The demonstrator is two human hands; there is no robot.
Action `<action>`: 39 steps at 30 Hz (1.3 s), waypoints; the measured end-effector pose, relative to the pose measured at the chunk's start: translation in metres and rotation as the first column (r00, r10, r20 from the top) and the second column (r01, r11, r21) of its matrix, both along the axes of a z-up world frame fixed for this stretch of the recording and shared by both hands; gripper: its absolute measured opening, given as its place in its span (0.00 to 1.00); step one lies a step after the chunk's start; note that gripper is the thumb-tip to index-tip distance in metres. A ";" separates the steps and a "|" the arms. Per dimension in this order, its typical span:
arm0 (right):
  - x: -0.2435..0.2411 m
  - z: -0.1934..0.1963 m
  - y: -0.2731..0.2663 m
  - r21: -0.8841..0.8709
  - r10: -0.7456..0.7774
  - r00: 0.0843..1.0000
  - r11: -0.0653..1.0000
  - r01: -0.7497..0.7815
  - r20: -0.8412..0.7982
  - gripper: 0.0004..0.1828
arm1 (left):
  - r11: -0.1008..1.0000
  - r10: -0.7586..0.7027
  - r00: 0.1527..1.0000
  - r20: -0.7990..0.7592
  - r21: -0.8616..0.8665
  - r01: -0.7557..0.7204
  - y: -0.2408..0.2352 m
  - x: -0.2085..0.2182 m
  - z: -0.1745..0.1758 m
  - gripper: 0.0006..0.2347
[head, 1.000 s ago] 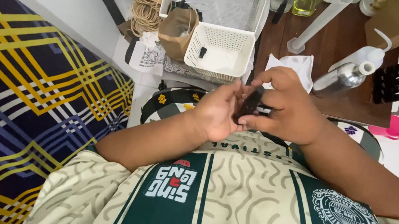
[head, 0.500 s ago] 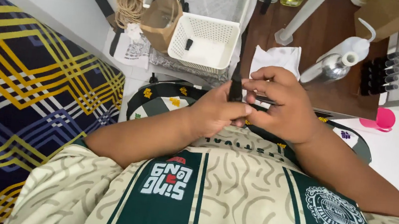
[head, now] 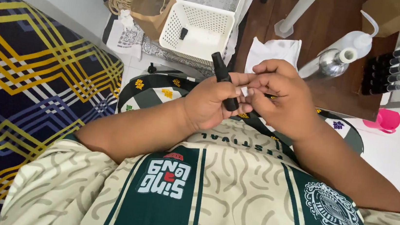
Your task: Assembling perfume sprayer components and filling bottles using a syringe
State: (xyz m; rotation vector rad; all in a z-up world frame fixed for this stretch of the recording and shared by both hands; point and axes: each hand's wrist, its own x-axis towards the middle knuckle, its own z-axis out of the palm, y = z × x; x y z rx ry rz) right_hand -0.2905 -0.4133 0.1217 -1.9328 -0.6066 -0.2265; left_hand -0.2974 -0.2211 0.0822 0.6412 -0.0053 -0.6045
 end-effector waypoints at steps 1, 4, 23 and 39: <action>0.001 0.001 -0.002 0.001 0.004 1.000 1.000 -0.004 0.000 0.05 | 1.000 0.004 1.000 0.000 0.001 -0.004 -0.001 -0.001 0.012 0.26; 0.001 0.007 -0.004 0.068 0.025 0.996 0.998 -0.019 -0.082 0.07 | 0.998 -0.032 0.999 -0.037 -0.047 0.030 -0.001 -0.004 0.032 0.24; -0.006 0.003 0.006 -0.036 0.019 0.937 0.999 -0.007 0.350 0.07 | 0.979 -0.014 1.000 -0.015 -0.205 0.011 0.010 -0.013 0.005 0.29; -0.012 -0.005 -0.001 0.097 -0.029 0.967 0.995 0.005 0.252 0.06 | 0.988 0.136 0.979 0.154 0.056 -0.146 0.000 -0.020 -0.005 0.18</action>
